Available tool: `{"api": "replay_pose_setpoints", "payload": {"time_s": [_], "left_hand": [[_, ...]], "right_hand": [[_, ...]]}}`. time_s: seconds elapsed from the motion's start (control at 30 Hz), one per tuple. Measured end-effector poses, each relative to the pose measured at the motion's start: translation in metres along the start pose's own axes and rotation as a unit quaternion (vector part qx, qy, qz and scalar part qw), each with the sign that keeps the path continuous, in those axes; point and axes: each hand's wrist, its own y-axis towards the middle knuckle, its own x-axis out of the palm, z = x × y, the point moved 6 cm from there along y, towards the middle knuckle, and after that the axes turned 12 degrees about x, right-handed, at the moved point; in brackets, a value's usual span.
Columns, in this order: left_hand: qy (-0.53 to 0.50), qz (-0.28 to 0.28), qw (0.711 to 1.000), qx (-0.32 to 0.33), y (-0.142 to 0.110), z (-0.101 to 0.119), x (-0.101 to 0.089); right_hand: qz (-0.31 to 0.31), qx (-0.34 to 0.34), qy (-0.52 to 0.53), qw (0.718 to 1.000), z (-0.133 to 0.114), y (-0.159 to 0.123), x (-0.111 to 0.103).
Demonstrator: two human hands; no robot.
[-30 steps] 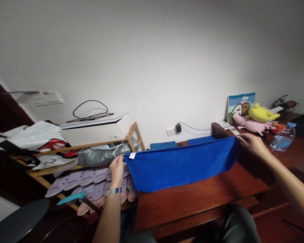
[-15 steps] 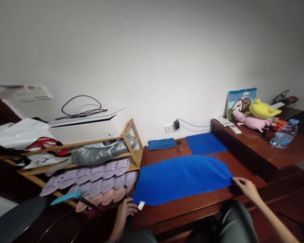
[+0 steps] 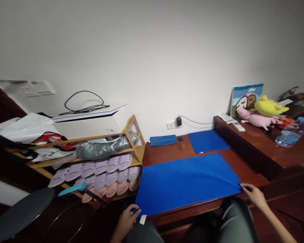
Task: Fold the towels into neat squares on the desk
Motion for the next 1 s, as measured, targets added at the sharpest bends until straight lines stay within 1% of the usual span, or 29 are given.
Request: {"api": "replay_pose_setpoints", "payload": {"time_s": [0.07, 0.17, 0.23, 0.3, 0.4, 0.47, 0.57, 0.73, 0.8, 0.83, 0.9, 0.97, 1.0], "left_hand": [[0.007, 0.007, 1.0, -0.002, -0.004, 0.001, 0.001], [-0.005, 0.002, 1.0, -0.002, -0.009, 0.002, 0.001], [-0.019, -0.002, 1.0, 0.001, -0.012, 0.002, 0.001], [-0.029, -0.006, 1.0, 0.005, -0.015, 0.0, 0.0], [-0.028, -0.014, 0.999, 0.018, -0.018, -0.003, -0.001], [-0.016, -0.014, 0.999, 0.035, -0.019, -0.005, -0.001], [0.004, -0.01, 0.999, 0.041, -0.021, -0.009, 0.001], [0.004, -0.03, 0.999, 0.02, -0.025, -0.018, 0.006], [0.008, -0.041, 0.999, 0.024, -0.026, -0.019, 0.002], [0.016, -0.036, 0.999, 0.031, -0.025, -0.019, -0.002], [0.044, -0.004, 0.997, 0.062, -0.018, -0.014, -0.016], [0.085, 0.044, 0.99, 0.104, -0.003, -0.001, -0.028], [0.102, 0.065, 0.984, 0.129, 0.008, 0.009, -0.032]], "right_hand": [[0.005, -0.01, 0.002, 1.0, 0.007, -0.003, 0.002], [0.013, -0.039, 0.001, 0.999, 0.015, -0.006, 0.004], [0.02, -0.062, -0.019, 0.998, 0.017, -0.008, 0.004], [0.041, -0.08, -0.066, 0.994, 0.017, -0.008, 0.004], [0.086, -0.092, -0.149, 0.981, 0.007, -0.009, 0.008], [0.094, -0.113, -0.167, 0.975, -0.011, -0.009, 0.019], [0.052, -0.166, -0.138, 0.975, -0.056, -0.012, 0.049], [-0.047, -0.233, -0.113, 0.965, -0.151, -0.021, 0.116], [-0.073, -0.253, -0.125, 0.957, -0.178, -0.022, 0.141], [-0.082, -0.26, -0.138, 0.952, -0.187, -0.022, 0.153], [-0.097, -0.266, -0.174, 0.943, -0.195, -0.02, 0.175], [-0.111, -0.265, -0.215, 0.934, -0.192, -0.019, 0.193], [-0.116, -0.264, -0.232, 0.929, -0.188, -0.018, 0.2]]}}
